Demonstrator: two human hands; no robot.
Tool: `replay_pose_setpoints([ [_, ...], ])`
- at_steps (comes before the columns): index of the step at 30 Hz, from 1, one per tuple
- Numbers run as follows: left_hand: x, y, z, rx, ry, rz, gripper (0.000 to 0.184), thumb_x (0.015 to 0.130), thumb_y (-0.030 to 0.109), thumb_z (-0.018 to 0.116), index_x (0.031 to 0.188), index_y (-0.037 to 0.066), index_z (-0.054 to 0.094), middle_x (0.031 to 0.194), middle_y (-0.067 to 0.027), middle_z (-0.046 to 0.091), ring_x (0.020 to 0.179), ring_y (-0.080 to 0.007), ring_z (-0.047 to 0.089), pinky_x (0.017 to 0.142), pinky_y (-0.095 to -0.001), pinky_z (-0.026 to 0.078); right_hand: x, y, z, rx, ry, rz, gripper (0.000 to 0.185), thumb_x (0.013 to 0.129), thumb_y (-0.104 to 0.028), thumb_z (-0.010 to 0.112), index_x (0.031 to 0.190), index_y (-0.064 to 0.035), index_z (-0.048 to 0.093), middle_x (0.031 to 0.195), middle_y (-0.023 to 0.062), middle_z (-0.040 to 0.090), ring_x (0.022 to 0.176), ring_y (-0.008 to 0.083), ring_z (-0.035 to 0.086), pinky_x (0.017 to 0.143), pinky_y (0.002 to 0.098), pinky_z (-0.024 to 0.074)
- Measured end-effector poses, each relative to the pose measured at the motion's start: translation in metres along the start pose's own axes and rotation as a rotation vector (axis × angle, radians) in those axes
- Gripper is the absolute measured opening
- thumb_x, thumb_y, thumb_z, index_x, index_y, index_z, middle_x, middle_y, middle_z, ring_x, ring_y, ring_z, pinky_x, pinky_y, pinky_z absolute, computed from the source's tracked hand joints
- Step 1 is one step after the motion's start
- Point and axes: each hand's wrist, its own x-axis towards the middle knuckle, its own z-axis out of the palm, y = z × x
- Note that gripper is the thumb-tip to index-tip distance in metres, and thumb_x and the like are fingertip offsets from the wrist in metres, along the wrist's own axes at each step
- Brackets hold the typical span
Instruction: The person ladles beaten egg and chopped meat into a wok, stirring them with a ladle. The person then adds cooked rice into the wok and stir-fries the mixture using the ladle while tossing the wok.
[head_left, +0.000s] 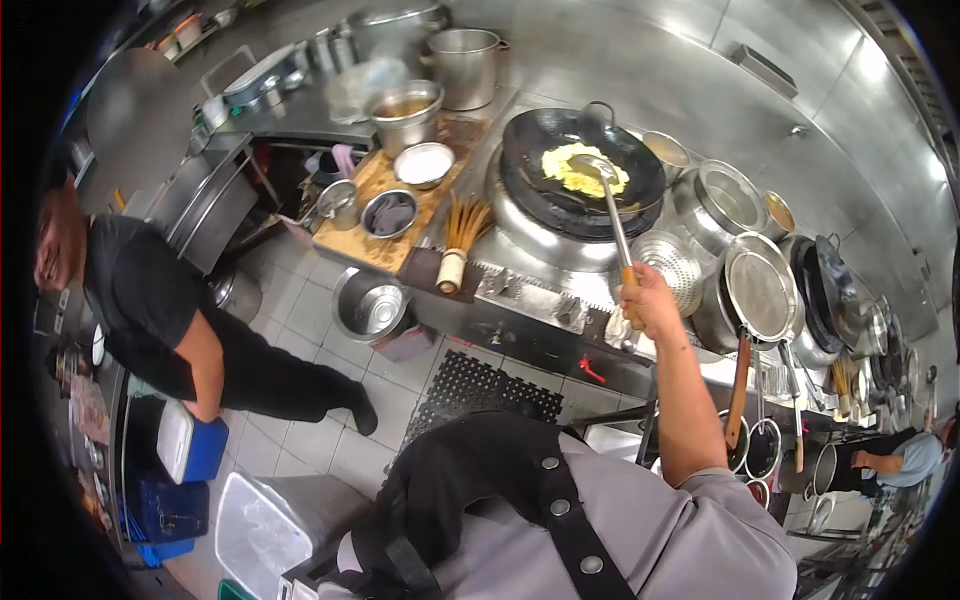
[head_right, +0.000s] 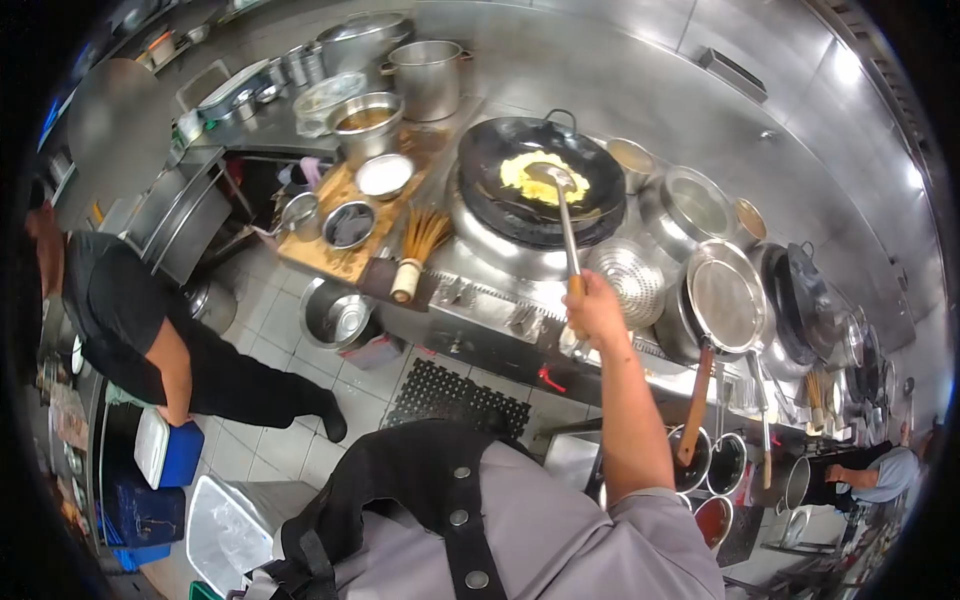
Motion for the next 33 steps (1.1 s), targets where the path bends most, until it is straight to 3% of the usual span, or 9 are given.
replay_pose_setpoints([
  [4,0.041,-0.032,0.02,0.079,0.103,-0.139,0.036,0.103,0.034,0.061,0.122,0.003,0.066,0.107,-0.0172,0.073,0.097,-0.0324,0.072,0.084,-0.0401,0.057,0.002,-0.03,-0.012,0.859,0.034,-0.162,0.057,0.091,0.001,0.066,0.143,-0.0033,0.044,0.093,0.0145,0.064,0.072,0.0185,0.062,0.056,0.0286,0.0508],
  [8,0.071,-0.055,0.031,0.178,0.175,-0.259,0.037,0.102,0.035,0.062,0.121,0.003,0.067,0.107,-0.0185,0.073,0.097,-0.034,0.072,0.085,-0.0412,0.057,0.063,-0.05,-0.08,0.661,0.242,-0.306,0.062,0.092,0.001,0.06,0.149,-0.0056,0.037,0.09,0.0128,0.064,0.065,0.0177,0.059,0.052,0.0301,0.0507],
  [17,0.084,-0.063,0.039,0.272,0.284,-0.47,0.04,0.1,0.039,0.063,0.119,0.003,0.068,0.106,-0.0213,0.074,0.098,-0.0375,0.072,0.086,-0.0437,0.057,0.172,-0.125,-0.281,0.512,0.76,-0.585,0.026,0.098,-0.008,0.063,0.117,-0.0114,0.047,0.09,0.0062,0.062,0.067,0.0158,0.06,0.05,0.0295,0.0496],
  [19,0.08,-0.062,0.039,0.296,0.291,-0.47,0.041,0.1,0.039,0.064,0.118,0.003,0.069,0.106,-0.022,0.074,0.098,-0.0383,0.072,0.086,-0.0442,0.057,0.221,-0.125,-0.361,0.505,0.586,-0.571,0.011,0.097,-0.013,0.064,0.104,-0.0136,0.056,0.086,0.0043,0.062,0.068,0.0173,0.06,0.054,0.0321,0.0498],
  [20,0.073,-0.062,0.039,0.324,0.29,-0.457,0.041,0.1,0.04,0.064,0.118,0.003,0.069,0.106,-0.0223,0.074,0.098,-0.0387,0.072,0.086,-0.0445,0.057,0.247,-0.119,-0.402,0.612,0.24,-0.639,0.005,0.099,-0.016,0.062,0.099,-0.0133,0.058,0.081,0.0029,0.059,0.066,0.0166,0.059,0.056,0.031,0.0481],
  [21,0.069,-0.068,0.039,0.353,0.288,-0.434,0.042,0.1,0.04,0.064,0.118,0.003,0.069,0.106,-0.0226,0.074,0.098,-0.0391,0.072,0.086,-0.0448,0.057,0.246,-0.147,-0.381,0.543,0.518,-0.505,0.017,0.099,-0.017,0.063,0.083,-0.0136,0.06,0.067,-0.0009,0.052,0.052,0.0133,0.05,0.043,0.0289,0.0397],
  [24,0.043,-0.042,0.042,0.407,0.237,-0.334,0.034,0.095,0.036,0.063,0.109,0.007,0.073,0.101,-0.0208,0.075,0.094,-0.0431,0.071,0.081,-0.0535,0.055,0.297,-0.165,-0.404,0.43,0.422,-0.429,0.032,0.103,-0.02,0.059,0.073,-0.0197,0.048,0.058,-0.0057,0.042,0.043,0.0095,0.04,0.038,0.026,0.0338],
  [26,0.04,-0.059,0.044,0.098,0.164,-0.364,0.032,0.09,0.036,0.071,0.108,0.009,0.075,0.104,-0.0164,0.077,0.096,-0.0368,0.073,0.086,-0.0477,0.055,0.289,-0.176,-0.375,0.596,0.349,-0.428,0.02,0.102,-0.018,0.064,0.085,-0.0123,0.055,0.068,-0.0016,0.052,0.053,0.0092,0.048,0.043,0.0243,0.0391],
  [33,0.045,-0.089,0.056,0.202,0.18,-0.404,0.041,0.09,0.033,0.067,0.122,0.007,0.072,0.116,-0.0231,0.073,0.109,-0.0406,0.07,0.097,-0.0467,0.053,0.234,-0.139,-0.2,0.597,0.087,-0.608,0.015,0.106,-0.016,0.061,0.112,-0.0037,0.056,0.091,0.0043,0.06,0.071,0.0091,0.055,0.056,0.0222,0.048],
])
